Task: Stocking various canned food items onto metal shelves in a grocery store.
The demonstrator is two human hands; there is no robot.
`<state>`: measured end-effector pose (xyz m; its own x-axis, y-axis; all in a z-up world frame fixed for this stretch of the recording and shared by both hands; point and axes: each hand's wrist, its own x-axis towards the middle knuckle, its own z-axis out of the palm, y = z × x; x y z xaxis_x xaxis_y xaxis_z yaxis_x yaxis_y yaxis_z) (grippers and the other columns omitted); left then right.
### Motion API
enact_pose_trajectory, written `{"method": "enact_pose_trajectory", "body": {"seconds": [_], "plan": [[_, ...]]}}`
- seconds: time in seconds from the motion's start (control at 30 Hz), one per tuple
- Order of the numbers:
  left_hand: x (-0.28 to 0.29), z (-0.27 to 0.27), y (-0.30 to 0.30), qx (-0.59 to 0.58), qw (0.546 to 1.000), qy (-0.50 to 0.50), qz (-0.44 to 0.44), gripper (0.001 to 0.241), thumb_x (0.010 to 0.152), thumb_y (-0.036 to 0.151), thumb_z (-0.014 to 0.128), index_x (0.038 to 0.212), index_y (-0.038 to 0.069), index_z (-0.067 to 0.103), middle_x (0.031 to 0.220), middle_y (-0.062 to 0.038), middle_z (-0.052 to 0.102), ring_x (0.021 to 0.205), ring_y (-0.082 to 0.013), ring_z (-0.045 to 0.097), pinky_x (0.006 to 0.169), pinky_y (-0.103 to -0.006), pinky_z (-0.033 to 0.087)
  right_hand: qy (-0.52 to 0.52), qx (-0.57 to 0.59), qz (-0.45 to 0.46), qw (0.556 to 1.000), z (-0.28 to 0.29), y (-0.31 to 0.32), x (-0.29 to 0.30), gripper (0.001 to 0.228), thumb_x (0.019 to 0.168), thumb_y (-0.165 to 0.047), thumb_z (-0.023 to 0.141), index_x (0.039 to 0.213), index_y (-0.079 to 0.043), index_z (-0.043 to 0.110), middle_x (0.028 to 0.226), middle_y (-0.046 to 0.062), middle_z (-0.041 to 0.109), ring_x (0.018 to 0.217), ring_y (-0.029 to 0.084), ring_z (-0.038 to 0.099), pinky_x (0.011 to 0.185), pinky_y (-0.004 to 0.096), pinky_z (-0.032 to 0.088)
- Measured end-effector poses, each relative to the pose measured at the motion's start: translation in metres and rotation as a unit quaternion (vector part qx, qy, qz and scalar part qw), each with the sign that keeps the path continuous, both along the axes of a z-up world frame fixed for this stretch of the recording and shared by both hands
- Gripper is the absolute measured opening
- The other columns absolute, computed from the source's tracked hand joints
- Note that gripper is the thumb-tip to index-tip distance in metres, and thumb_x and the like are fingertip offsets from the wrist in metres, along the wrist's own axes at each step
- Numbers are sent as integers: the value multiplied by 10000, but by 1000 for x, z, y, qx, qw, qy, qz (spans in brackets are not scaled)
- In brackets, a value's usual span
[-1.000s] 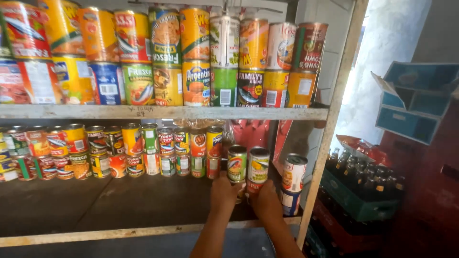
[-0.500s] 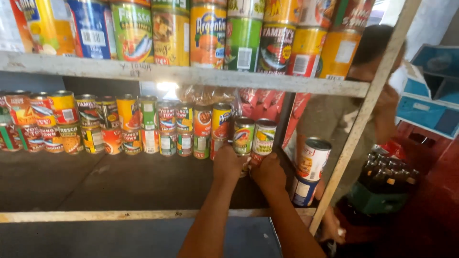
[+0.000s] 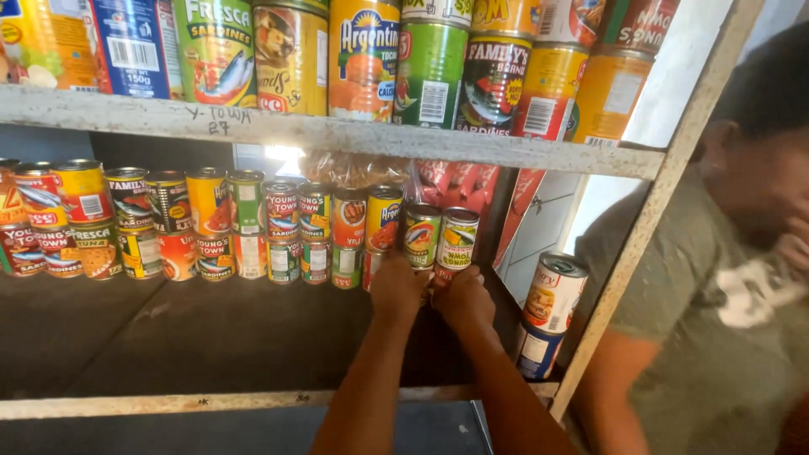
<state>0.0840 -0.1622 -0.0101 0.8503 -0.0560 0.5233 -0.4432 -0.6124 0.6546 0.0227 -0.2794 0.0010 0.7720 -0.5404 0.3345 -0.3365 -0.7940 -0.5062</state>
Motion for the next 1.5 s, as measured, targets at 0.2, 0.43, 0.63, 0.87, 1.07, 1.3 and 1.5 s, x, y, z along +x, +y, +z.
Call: {"method": "enact_pose_trajectory", "body": {"seconds": [0.2,0.43,0.63,0.87,1.07,1.3,1.5], "plan": [[20,-2,1,0,999,28,-26,755,777,388,871,1261,-51,492,1153,-267,661,1044,-432,677,866,-502,546,21,17,4,1000,8,-1,13,812,791,-547,785,1253,11,419,1273,265,613,1162,417,653,957,491,547],[25,1,2,-52,998,7,-33,742,755,352,869,1266,-33,493,1199,-264,659,1070,-435,669,879,-506,545,27,33,-1,999,11,-2,22,801,823,-535,763,1295,6,408,1309,271,602,1176,427,649,963,510,541],[38,-7,-2,3,999,-37,-1,866,769,451,864,1308,-56,414,1203,-290,626,992,-430,685,802,-495,570,44,57,-7,997,10,-3,31,821,835,-571,758,1318,-16,391,1356,255,572,1222,433,609,995,518,513],[45,-23,-4,293,953,-57,45,431,944,532,627,909,116,736,929,-111,746,867,-286,744,690,-453,588,-65,-73,27,995,-44,-32,65,814,791,-564,784,1210,27,412,1234,268,583,1122,438,641,890,503,562],[69,-51,-16,332,926,-175,40,158,913,189,613,860,152,757,902,-92,752,787,-267,757,621,-442,597,-39,-99,26,994,-34,-30,50,680,851,-595,701,1109,-14,460,1087,238,663,1039,424,664,829,523,572],[71,-59,-20,336,910,-233,60,151,872,155,611,900,117,754,942,-113,722,822,-279,736,658,-442,598,-35,-128,68,989,-64,-52,81,600,958,-558,605,1100,10,472,960,269,701,958,446,693,806,497,577],[66,-57,-19,337,910,-232,64,162,860,152,608,921,97,747,977,-118,708,920,-281,706,755,-423,583,-26,-78,80,993,-42,-39,62,493,965,-490,627,1053,-12,545,978,262,697,975,445,686,818,520,562]]}}
